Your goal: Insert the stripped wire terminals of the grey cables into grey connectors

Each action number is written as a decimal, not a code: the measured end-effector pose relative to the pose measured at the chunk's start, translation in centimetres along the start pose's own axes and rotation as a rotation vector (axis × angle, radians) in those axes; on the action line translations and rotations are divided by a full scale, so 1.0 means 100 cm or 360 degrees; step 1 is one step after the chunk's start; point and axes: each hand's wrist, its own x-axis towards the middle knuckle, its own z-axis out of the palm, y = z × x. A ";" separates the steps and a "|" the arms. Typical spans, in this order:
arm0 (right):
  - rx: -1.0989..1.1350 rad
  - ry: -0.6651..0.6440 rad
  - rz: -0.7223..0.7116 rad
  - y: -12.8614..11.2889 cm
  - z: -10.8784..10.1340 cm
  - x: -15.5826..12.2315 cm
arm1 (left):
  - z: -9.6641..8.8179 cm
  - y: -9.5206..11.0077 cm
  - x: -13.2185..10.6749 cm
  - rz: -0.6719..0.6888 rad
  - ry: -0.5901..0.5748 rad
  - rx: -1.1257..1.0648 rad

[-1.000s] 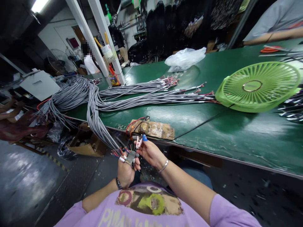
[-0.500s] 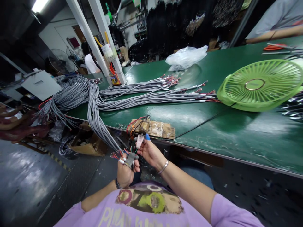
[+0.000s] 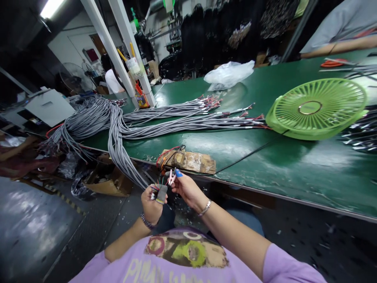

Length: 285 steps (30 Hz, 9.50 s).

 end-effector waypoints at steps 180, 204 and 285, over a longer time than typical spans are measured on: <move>-0.0887 0.0036 -0.0079 0.009 -0.005 -0.043 | -0.010 -0.010 -0.024 -0.0784 -0.0600 -0.0281; -0.0737 0.0093 0.0047 0.010 -0.009 -0.044 | -0.008 -0.010 -0.022 -0.0811 -0.0434 -0.0422; -0.0791 0.0049 -0.0019 0.022 -0.009 -0.039 | -0.009 -0.015 -0.023 -0.0752 -0.0270 -0.0488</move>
